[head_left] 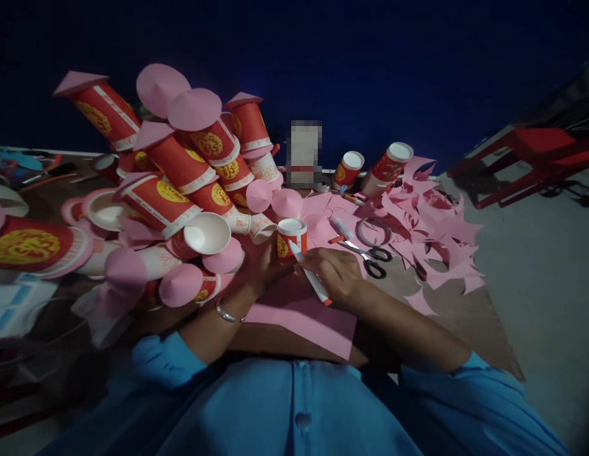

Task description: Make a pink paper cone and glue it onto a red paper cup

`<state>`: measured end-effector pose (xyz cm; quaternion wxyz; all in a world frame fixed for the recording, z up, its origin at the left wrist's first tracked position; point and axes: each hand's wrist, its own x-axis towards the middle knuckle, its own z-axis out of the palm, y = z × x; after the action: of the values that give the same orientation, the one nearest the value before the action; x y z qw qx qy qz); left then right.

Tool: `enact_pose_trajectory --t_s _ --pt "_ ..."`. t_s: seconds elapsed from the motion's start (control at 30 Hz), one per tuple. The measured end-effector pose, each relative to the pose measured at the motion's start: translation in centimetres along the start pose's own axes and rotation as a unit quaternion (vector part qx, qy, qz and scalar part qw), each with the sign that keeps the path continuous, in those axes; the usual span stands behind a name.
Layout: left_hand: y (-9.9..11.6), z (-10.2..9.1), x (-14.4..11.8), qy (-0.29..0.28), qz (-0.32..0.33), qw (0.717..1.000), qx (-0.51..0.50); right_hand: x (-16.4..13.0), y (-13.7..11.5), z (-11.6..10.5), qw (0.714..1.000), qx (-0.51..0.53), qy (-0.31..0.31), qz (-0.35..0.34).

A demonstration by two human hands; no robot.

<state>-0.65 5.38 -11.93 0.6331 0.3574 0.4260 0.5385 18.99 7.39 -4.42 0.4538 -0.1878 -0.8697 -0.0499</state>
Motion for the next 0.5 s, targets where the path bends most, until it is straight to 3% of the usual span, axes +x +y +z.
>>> enact_pose_trajectory --t_s 0.23,0.5 --pt "2.0 1.2 0.2 -0.063 0.001 0.998 0.020 -0.4 0.2 -0.2 1.000 0.007 0.005 0.027" --pt "1.4 1.3 0.5 -0.051 0.023 0.998 0.002 -0.4 0.9 -0.3 0.998 0.026 0.008 0.048"
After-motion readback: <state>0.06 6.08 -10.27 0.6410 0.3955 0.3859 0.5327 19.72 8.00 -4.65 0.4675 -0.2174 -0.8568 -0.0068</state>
